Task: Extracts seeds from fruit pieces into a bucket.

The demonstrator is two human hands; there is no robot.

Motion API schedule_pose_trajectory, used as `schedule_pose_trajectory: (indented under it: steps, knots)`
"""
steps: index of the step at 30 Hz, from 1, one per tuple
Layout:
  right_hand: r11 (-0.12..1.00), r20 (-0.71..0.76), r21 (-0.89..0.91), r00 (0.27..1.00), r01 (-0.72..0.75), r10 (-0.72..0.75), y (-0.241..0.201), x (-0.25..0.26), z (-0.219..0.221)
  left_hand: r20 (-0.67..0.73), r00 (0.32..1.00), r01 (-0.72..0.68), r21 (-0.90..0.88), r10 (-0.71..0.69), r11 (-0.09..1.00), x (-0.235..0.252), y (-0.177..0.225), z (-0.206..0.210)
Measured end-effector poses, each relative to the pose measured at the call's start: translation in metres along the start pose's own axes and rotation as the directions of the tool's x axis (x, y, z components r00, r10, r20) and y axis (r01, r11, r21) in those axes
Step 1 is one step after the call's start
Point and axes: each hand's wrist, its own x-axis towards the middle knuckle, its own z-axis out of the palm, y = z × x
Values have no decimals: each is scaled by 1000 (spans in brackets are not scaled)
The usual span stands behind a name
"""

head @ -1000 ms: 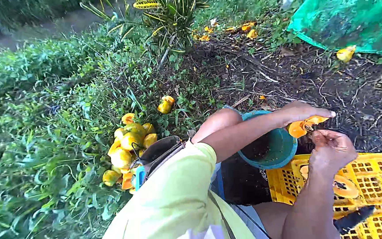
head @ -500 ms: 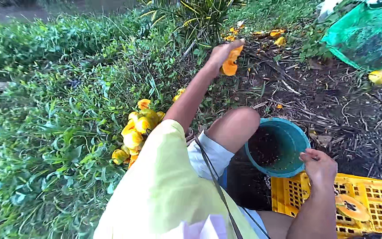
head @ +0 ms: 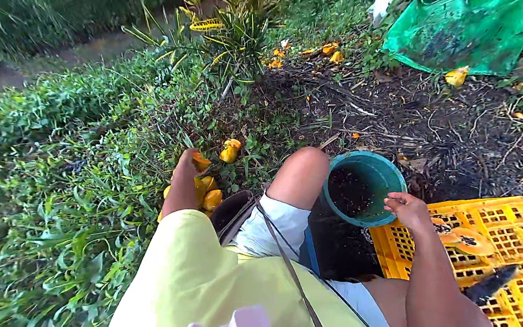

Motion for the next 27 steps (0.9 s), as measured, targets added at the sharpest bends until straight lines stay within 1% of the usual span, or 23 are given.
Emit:
schedule_pose_trajectory:
  steps: [3,5,6,8,10,11,13,16,18,20,22,23,24,25,27]
  knots:
    - [1000,-12,22,1000,-20,20,4,-5,-6,57,998,32,55,-35,998,12,-3,15]
    - [999,-35,47,999,-23,24,8,-5,-10,157,987,2,71,-14,997,9,-2,33]
    - [998,-45,58,999,-24,27,10,-6,-12,233,973,-14,65,-2,998,3,-1,44]
    - [998,-56,65,998,-21,25,16,-8,-13,429,903,-45,23,31,999,-12,-4,61]
    - [998,-54,68,998,-14,18,16,-11,-12,598,796,-73,-60,94,996,-25,-2,80]
    - [997,-53,70,998,-13,16,14,-13,-12,653,748,-89,-78,118,993,-31,2,90]
    - [998,-55,67,998,-12,15,13,-17,-14,719,681,-125,-72,138,990,-39,8,107]
    - [997,-66,76,998,-9,14,16,-22,-20,753,646,-144,-40,125,989,-48,7,127]
    - [997,-82,80,997,6,0,17,-25,-25,746,661,-111,-16,86,994,-48,1,137]
    - [997,-91,73,996,18,-12,16,-30,-30,700,714,-93,56,28,994,-44,-11,149]
    - [998,-95,67,995,9,-3,16,-34,-36,603,796,-41,137,-51,990,-36,-31,162]
    - [998,-101,67,995,5,2,18,-37,-38,531,842,0,169,-91,986,-34,-42,168]
    - [998,-110,68,994,2,5,21,-39,-39,467,875,45,182,-127,982,-33,-52,174]
    - [998,-112,70,994,3,5,24,-40,-40,408,901,78,185,-149,980,-32,-60,178]
    - [998,-101,58,995,5,0,30,-43,-42,326,935,86,184,-143,979,-26,-72,181]
